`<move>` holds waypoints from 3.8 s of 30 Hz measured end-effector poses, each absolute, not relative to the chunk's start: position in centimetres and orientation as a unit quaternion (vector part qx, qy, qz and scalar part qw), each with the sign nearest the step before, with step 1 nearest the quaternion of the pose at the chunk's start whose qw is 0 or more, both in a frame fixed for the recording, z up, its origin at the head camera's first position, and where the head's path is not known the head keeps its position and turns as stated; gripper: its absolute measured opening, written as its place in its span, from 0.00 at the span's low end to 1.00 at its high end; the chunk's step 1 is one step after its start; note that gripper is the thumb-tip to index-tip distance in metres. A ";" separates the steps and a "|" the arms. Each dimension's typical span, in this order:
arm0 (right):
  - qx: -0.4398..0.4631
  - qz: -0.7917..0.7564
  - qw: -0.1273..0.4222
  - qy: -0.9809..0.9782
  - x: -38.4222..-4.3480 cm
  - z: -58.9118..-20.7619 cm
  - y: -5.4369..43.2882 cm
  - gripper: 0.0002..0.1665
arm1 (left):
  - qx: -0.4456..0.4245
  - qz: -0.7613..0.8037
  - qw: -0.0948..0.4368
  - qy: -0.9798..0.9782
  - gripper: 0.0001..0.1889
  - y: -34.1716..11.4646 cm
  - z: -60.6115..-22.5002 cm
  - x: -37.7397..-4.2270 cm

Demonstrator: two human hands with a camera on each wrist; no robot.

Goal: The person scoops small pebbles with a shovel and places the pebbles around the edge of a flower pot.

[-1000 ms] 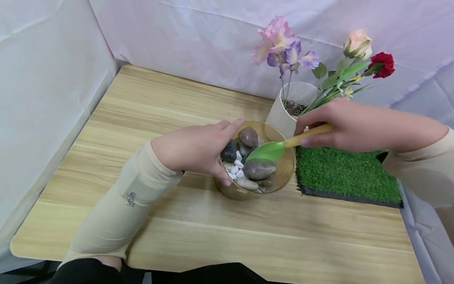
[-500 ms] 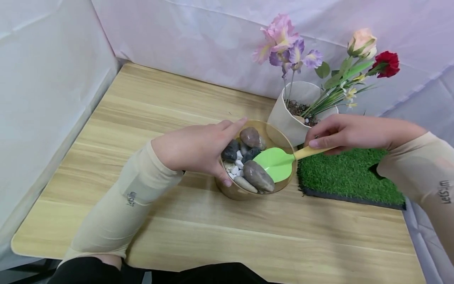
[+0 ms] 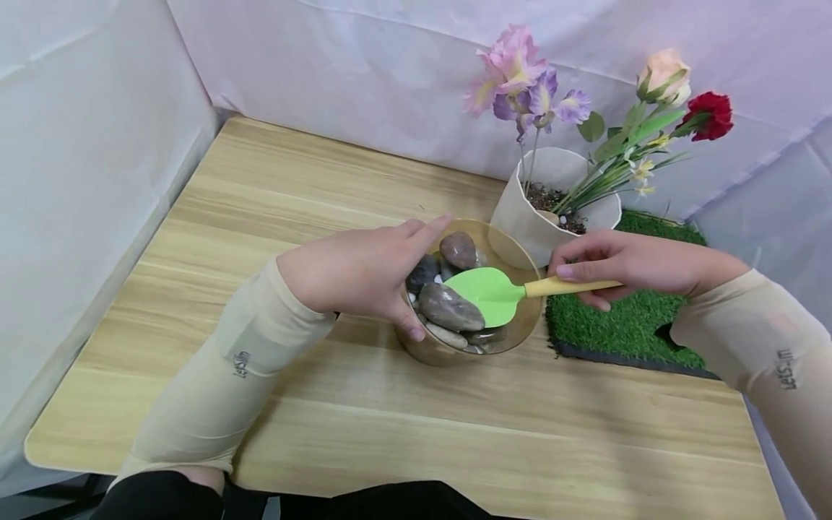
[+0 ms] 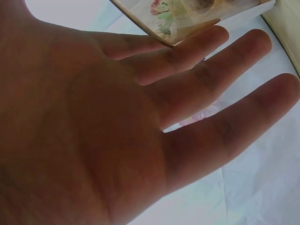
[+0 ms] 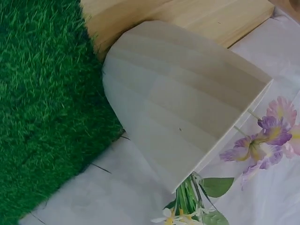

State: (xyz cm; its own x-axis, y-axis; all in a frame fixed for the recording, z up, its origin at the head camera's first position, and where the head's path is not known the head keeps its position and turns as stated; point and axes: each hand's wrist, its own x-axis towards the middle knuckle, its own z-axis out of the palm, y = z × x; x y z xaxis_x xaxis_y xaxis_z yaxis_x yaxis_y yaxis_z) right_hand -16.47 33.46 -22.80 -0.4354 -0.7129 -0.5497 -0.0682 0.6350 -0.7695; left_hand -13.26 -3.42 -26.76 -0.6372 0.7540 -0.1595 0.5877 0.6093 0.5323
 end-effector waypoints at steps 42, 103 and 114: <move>-0.206 -0.443 0.336 0.805 -11.0 -22.6 37.0 0.17 | 0.374 0.217 0.200 0.879 0.80 -3.1 -26.8 -13.1; -0.290 0.015 -0.273 0.917 -6.7 -15.2 32.3 0.20 | 0.382 0.226 0.185 0.877 0.79 -3.2 -26.4 -13.0; -0.343 0.054 -0.236 0.908 -4.1 -15.6 27.9 0.28 | 0.379 0.225 0.188 0.878 0.78 -3.3 -26.5 -13.0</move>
State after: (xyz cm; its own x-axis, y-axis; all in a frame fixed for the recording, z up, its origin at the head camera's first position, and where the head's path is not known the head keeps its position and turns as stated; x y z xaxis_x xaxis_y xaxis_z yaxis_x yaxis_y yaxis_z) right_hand -4.14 27.87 -15.60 -0.6536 -0.6475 0.3917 -0.5970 0.7593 0.2590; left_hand -12.99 -3.35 -26.46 -0.6420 0.7499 -0.1595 0.5808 0.6116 0.5373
